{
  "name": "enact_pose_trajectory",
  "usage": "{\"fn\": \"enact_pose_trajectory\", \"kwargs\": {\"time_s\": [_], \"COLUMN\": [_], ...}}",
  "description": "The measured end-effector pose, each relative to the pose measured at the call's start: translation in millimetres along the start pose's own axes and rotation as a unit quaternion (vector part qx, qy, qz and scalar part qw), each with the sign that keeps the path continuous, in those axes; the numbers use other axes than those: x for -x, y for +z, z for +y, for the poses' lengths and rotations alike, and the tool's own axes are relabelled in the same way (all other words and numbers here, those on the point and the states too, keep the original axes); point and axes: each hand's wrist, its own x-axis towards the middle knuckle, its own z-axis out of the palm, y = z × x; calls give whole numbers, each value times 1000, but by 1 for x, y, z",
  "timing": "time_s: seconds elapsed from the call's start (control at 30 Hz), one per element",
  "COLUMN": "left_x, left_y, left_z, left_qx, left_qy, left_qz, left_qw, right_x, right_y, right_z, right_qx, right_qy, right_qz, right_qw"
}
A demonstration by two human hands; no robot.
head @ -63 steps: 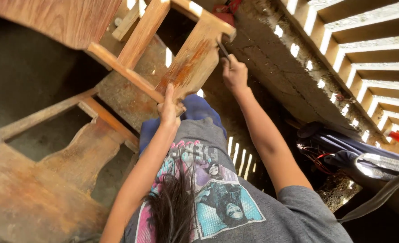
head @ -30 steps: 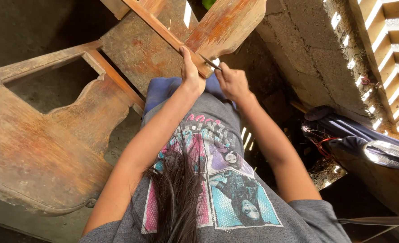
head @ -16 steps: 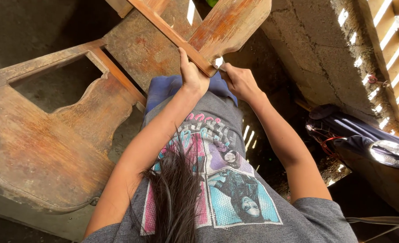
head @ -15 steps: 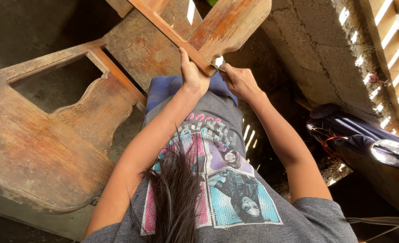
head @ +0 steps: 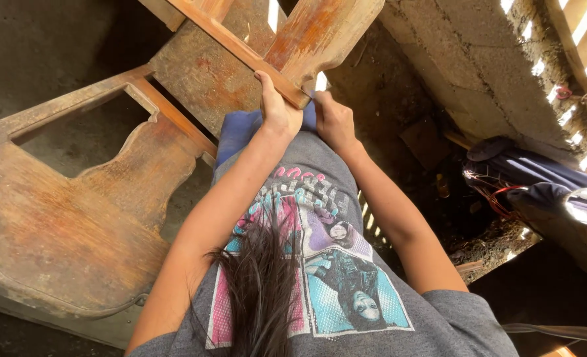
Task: Scraping the wooden frame of a chair using a hand tool to prepare the surface for refinishing.
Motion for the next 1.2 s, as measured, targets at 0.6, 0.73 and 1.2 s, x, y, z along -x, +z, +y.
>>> {"fn": "enact_pose_trajectory", "kwargs": {"time_s": [0.6,0.73,1.2], "left_x": [7,-18,-55], "left_y": [-24,-48,-72], "left_z": [5,-13,-34], "left_qx": [-64,-78,-48], "left_qy": [-41,6,-1], "left_qz": [-268,-225,-168], "left_qw": [960,971,985], "right_x": [-2,-6,12], "right_y": [-16,-15,38], "right_z": [-5,17,33], "right_qx": [-231,-114,92], "right_qy": [91,43,70], "right_qz": [-111,-132,-2], "right_qw": [962,984,993]}}
